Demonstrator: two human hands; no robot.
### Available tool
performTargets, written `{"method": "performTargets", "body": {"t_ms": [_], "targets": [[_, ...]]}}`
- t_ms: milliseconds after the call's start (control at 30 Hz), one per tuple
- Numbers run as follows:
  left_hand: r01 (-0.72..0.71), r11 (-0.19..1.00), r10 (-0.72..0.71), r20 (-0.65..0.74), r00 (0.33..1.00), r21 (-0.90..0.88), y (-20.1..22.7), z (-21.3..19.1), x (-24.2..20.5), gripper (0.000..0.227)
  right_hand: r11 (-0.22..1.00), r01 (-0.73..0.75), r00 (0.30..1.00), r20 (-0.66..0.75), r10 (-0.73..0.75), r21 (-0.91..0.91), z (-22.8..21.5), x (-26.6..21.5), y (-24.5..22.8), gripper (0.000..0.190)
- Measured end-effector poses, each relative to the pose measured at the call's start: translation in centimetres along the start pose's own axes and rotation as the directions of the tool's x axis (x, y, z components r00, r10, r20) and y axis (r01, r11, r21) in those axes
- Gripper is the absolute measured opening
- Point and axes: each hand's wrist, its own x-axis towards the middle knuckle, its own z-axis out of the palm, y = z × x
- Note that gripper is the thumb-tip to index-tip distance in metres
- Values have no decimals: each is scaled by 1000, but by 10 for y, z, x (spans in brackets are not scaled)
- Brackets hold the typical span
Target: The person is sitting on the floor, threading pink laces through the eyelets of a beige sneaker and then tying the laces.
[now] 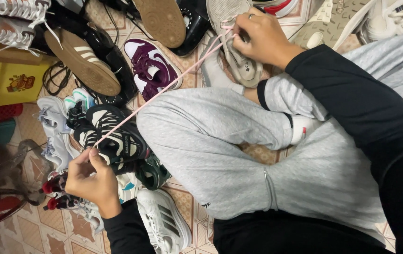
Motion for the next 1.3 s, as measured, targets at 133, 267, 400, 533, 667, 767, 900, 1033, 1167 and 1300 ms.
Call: {"method": "performTargets", "body": {"t_ms": [133,267,400,533,667,767,900,1033,1167,1300], "targets": [[64,998,-64,1,998,-23,-5,-4,-5,4,996,26,999,43,-29,82,-2,3,-1,15],[104,994,-104,-17,994,-29,-10,-8,-9,3,991,29,995,87,-41,132,1,1,1,21],[74,997,-74,-28,997,-3,-18,-12,-10,3,988,10,992,124,-29,151,0,2,0,23],[68,998,-68,-30,997,-5,-25,-15,-11,4,991,39,989,134,-57,131,1,3,2,21],[58,998,-58,-47,997,7,-25,-19,-9,5,988,41,990,127,-60,147,4,3,2,23],[51,997,-49,-48,998,59,-26,-22,-10,5,991,3,988,155,-25,136,2,4,1,25],[26,999,-24,-43,999,41,-33,-25,-15,5,996,-18,988,152,4,91,3,-2,7,34],[82,996,-82,7,997,33,-37,-27,-19,3,993,-101,983,161,91,56,3,-7,9,44],[161,967,-206,235,950,198,-49,-25,-22,5,910,-395,894,281,348,127,-6,-18,4,59],[228,944,-318,481,817,237,-57,-7,-16,16,870,-464,868,281,408,168,-9,-28,3,50]]}}
